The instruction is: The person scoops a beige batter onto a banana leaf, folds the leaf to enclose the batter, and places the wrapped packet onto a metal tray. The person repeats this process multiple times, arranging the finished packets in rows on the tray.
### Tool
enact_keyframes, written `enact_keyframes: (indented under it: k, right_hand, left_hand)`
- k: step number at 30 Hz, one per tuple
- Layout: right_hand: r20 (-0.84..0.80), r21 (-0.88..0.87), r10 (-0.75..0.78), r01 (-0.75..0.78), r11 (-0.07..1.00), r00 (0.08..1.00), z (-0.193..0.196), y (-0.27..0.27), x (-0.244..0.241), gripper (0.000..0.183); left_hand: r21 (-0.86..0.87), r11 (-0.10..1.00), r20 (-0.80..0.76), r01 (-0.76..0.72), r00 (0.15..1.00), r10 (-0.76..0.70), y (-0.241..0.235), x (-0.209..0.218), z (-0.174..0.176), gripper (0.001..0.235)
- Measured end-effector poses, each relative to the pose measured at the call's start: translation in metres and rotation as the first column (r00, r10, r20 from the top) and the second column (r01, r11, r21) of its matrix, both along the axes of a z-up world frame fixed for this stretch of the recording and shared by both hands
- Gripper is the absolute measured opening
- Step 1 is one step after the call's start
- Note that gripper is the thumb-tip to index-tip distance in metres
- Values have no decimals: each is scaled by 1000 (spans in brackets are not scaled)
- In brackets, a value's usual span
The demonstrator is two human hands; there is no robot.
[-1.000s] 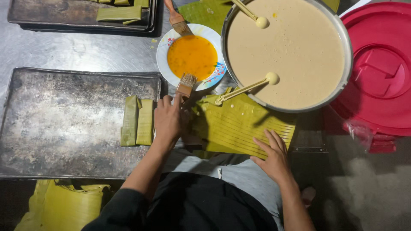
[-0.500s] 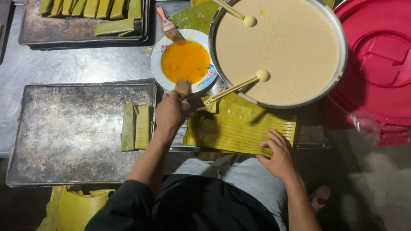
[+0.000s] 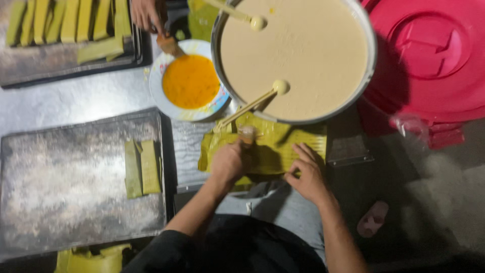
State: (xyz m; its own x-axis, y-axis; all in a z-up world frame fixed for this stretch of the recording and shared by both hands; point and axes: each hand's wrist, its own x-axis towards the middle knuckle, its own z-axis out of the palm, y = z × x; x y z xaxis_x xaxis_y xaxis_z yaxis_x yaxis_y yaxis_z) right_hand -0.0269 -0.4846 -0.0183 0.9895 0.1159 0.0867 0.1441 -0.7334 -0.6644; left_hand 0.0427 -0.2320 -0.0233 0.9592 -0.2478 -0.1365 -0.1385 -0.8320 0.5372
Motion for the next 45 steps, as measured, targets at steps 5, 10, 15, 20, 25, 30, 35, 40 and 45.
enact_keyframes:
  k: [5, 10, 15, 20, 25, 30, 35, 40, 45]
  right_hand:
    - [-48, -39, -25, 24, 999, 999, 4, -4, -5, 18]
    - [-34, 21, 9, -9, 1000, 999, -2, -9, -8, 23]
    - [-69, 24, -2, 4, 1000, 998, 2, -8, 0, 21]
    - [-79, 21, -9, 11, 1000, 997, 6, -4, -7, 20]
    - [-71, 17, -18, 19, 1000, 997, 2, -7, -3, 22]
    - [-120, -31, -47, 43, 999, 992, -3, -8, -9, 19]
    - [-387, -84, -181, 161, 983, 904, 2, -3, -7, 48]
    - [-315, 46, -137, 159, 986, 939, 2, -2, -6, 32]
    - [3, -62, 2, -2, 998, 1000, -1, -9, -4, 15]
  left_hand:
    - [50, 962, -58, 268, 962, -266, -41, -42, 3, 37]
    - [120, 989, -181, 86, 981, -64, 44, -75, 33, 23]
    - [-32, 946, -17, -321, 947, 321, 96, -23, 62, 29]
    - [69, 952, 305, -299, 915, 265, 97, 0, 49, 26]
    - [177, 960, 495, -216, 863, 103, 103, 20, 61, 24]
    - [-84, 986, 610, -143, 775, 165, 62, 45, 97, 25]
    - [330, 917, 443, 225, 821, -361, -5, 66, 116, 24]
    - [503, 826, 425, 253, 760, -491, 23, 102, 139, 28]
    - [522, 853, 514, 27, 787, -340, 62, 128, 171, 28]
